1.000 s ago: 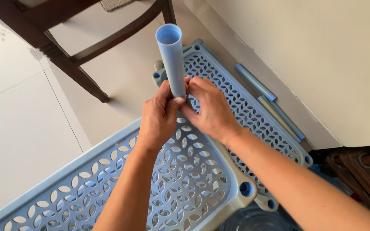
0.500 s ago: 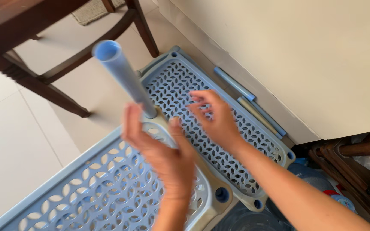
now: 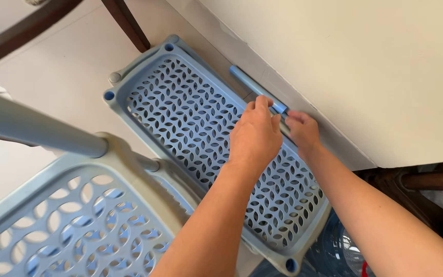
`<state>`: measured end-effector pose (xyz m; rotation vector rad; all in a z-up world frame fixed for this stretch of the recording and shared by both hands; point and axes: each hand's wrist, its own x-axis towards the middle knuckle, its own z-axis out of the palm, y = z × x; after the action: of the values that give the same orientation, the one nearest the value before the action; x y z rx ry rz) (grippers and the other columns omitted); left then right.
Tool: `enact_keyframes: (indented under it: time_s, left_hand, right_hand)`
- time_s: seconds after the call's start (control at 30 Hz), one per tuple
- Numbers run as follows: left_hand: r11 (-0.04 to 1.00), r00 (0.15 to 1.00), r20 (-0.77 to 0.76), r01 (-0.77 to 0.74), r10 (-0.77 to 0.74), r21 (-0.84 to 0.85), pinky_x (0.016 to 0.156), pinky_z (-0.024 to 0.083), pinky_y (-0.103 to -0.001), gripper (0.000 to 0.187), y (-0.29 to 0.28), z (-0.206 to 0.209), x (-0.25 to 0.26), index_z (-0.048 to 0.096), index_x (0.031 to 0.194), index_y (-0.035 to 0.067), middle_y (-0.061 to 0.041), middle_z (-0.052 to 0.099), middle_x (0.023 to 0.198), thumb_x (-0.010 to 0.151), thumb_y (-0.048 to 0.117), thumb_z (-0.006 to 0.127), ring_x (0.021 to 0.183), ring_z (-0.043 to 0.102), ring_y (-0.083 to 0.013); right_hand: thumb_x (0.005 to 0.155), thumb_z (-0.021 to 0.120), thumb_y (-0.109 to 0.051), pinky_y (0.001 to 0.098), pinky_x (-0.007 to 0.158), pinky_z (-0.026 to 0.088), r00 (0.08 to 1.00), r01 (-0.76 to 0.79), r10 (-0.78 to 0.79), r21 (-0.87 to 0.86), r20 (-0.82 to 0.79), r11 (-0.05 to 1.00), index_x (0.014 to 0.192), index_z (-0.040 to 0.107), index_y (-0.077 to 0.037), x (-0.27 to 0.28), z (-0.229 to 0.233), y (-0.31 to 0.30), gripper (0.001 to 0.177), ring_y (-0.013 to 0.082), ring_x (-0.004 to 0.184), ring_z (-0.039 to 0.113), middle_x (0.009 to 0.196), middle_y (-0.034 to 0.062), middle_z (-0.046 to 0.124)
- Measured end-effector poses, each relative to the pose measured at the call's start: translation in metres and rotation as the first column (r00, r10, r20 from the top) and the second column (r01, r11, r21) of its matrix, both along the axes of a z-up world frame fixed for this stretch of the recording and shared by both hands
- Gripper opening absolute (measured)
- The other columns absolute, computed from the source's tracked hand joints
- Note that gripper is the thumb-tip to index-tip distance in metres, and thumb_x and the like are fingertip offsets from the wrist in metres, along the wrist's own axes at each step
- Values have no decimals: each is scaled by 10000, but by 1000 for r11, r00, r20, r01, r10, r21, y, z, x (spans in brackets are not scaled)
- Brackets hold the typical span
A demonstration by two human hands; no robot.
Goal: The person assembles a light blue plastic shelving unit by inserting vertical poles into the corner holes of perforated shelves and stacking them. The person handles the shelves and poles by hand, aligning and pressing the parts together to form a three-tier rack.
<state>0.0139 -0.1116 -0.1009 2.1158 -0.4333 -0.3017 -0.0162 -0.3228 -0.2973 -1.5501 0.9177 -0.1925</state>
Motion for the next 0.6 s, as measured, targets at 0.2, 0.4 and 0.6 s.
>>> enact_keyframes:
  time_s: [0.2,0.4,0.6]
  left_hand:
    - [998,999,-1,-50,50,34,816,546,-481,313,-10,-8,2,585,1227,63,-162,663,1200,932,169,594,1034,683,-370]
    - [996,996,-3,-86,86,35,858,528,-488,288,-9,-15,3,611,1166,62,-162,676,1160,924,218,633,1046,672,-378]
    - [962,962,85,-252,260,-102,929,510,-463,611,-6,-26,4,519,1301,-60,-294,583,1306,915,356,746,1148,599,-426]
  right_hand:
    - [884,684,-146,356,1036,458,998,-19,8,175,62,984,1217,704,-80,22,-9,-1,340,165,1222,606,1246,73,706]
    - [886,711,-115,331,926,427,975,178,-207,267,85,947,1219,732,-57,22,-5,-2,339,142,1109,579,1237,51,705]
    - [868,749,-33,255,869,545,842,335,-514,589,163,736,1095,720,-50,-14,22,13,230,117,936,698,1115,32,726]
